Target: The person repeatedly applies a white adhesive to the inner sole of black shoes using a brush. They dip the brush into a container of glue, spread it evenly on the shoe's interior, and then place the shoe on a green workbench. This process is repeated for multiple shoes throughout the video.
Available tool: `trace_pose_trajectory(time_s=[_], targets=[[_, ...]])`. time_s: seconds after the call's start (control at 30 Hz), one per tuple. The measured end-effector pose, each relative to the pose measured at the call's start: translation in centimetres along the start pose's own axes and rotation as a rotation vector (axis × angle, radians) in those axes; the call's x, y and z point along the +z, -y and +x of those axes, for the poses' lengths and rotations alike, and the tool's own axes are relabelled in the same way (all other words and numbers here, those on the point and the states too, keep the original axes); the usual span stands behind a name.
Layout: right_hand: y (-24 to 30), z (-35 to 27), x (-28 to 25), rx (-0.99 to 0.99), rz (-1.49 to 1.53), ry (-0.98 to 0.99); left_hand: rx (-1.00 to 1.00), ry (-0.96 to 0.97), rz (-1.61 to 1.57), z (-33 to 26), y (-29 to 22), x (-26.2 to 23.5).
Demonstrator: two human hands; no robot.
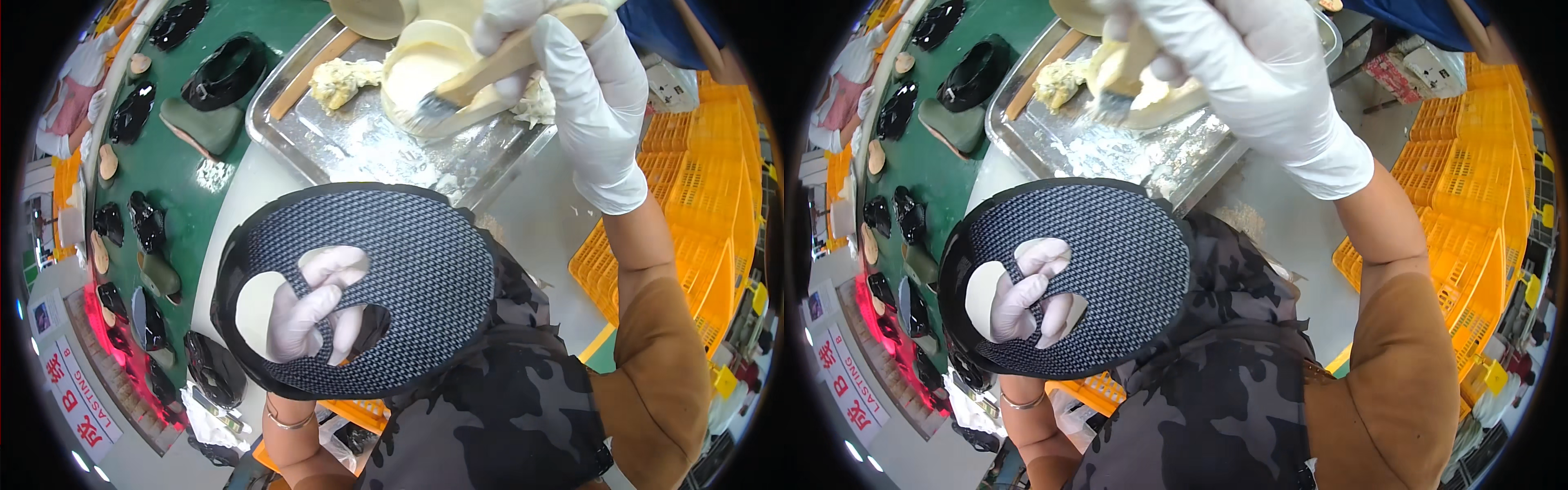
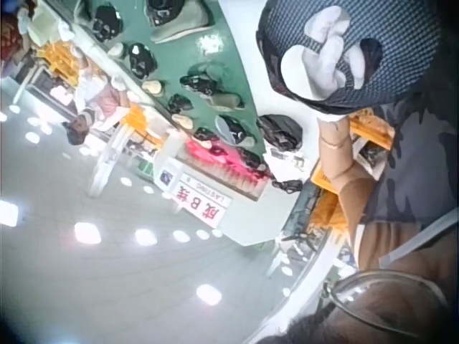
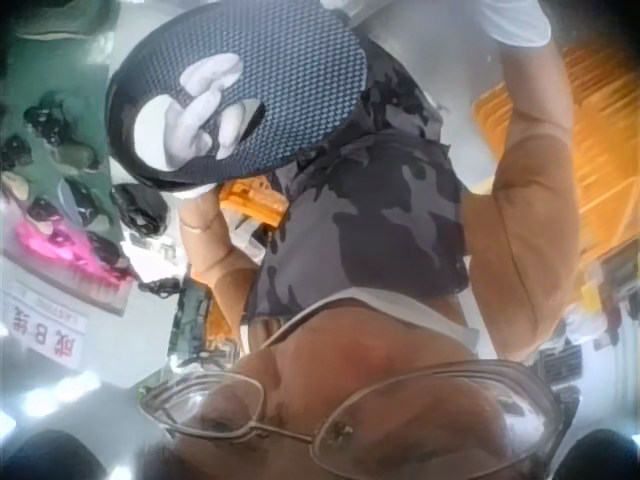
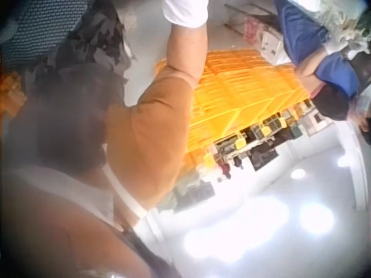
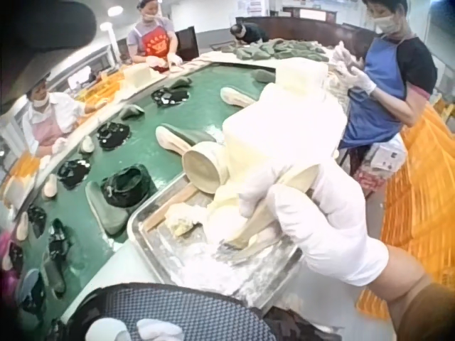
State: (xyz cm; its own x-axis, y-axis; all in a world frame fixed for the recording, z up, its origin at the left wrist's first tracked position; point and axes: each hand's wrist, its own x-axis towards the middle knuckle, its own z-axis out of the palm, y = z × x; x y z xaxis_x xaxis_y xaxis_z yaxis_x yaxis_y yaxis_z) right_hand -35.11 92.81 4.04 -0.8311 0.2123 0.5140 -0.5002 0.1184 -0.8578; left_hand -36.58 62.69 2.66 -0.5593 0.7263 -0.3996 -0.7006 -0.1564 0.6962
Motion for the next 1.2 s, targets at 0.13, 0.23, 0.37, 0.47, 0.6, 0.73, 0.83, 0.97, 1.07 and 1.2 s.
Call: trace_pose_trajectory(time_s=[0.13, 0.23, 0.37, 0.47, 0.6, 0.73, 0.83, 0.97, 1.07, 1.2], targets=[[-0.6, 1.2, 0.1, -0.183, 0.034, 0.186, -0.121, 0.107, 0.077, 2.3, 0.4, 0.4], [-0.4, 1.9, 0.4, -0.198, -0.079, 0.298, -0.205, 0.067, 0.046, 3.5, 0.3, 1.9], [0.2, 2.9, 1.4, -0.249, -0.264, 0.425, -0.323, 0.078, 0.106, 4.5, 0.1, 3.1], [0.6, 2.9, 2.2, -0.309, -0.402, 0.470, -0.329, 0.147, 0.189, 5.1, 0.0, 3.7], [1.2, 2.9, 1.4, -0.283, -0.461, 0.487, -0.292, 0.041, 0.207, 4.4, -0.3, 3.4], [1.8, 1.8, -0.3, -0.180, -0.436, 0.446, -0.248, 0.027, 0.203, 4.1, -0.1, 2.7], [1.0, 2.3, 0.9, -0.258, -0.403, 0.453, -0.200, 0.028, 0.332, 4.3, 0.2, 3.0], [0.2, 2.2, 1.3, -0.290, -0.400, 0.465, -0.085, 0.010, 0.396, 3.5, 0.3, 2.7], [-0.2, 0.8, -0.9, -0.145, -0.343, 0.364, -0.042, -0.121, 0.378, 2.9, -0.4, 3.7], [-2.1, 0.5, -0.2, -0.198, 0.134, 0.253, 0.091, -0.157, 0.417, 2.6, 0.6, 3.2]])
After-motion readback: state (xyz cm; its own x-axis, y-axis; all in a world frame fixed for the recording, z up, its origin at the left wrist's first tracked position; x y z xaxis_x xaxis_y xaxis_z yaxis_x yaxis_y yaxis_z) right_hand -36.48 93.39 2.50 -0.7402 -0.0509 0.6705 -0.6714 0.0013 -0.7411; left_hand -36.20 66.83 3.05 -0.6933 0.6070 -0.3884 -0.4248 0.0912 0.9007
